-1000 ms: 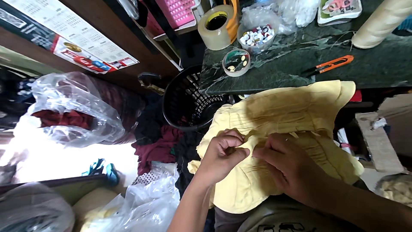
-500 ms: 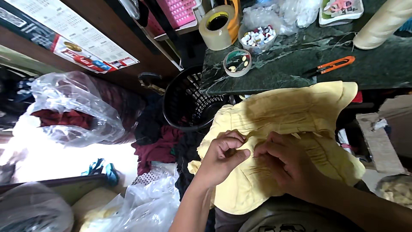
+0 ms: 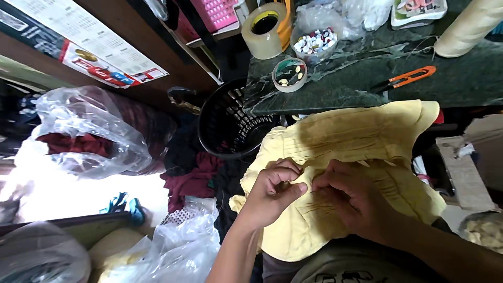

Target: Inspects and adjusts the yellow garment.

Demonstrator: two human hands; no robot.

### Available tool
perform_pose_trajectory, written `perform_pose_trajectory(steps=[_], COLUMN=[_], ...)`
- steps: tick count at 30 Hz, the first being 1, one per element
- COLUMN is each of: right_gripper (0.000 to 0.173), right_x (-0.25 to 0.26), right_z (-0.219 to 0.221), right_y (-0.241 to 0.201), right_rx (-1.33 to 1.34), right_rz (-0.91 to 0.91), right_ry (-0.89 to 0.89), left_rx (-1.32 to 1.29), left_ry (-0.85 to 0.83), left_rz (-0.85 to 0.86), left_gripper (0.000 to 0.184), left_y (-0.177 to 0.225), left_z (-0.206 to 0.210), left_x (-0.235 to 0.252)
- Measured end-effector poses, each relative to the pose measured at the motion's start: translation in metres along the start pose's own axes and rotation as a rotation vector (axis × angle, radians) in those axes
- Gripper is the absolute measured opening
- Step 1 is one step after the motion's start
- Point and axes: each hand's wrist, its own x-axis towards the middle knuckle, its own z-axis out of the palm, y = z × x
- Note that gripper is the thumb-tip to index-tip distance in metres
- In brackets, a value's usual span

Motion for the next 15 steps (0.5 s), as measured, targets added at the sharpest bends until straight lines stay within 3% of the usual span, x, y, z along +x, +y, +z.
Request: perform_pose_trajectory(steps=[9,15], right_gripper=[0.016,0.016], right_x=[0.0000,-0.0038], right_z=[0.0030,0.0057], right_y=[0.0012,0.0013], right_rx=[0.003,-0.129], right_rz=[0.036,-0.059], right_ry=[0.032,0.102], left_rx=[0.029,0.038], left_ry=[0.004,-0.025], left_rz=[0.010,-0.063], left_gripper=[0.015,0.013], left_y=[-0.0006,0.0063], left_z=[0.0033,-0.0010], left_x=[0.0008,0.0048])
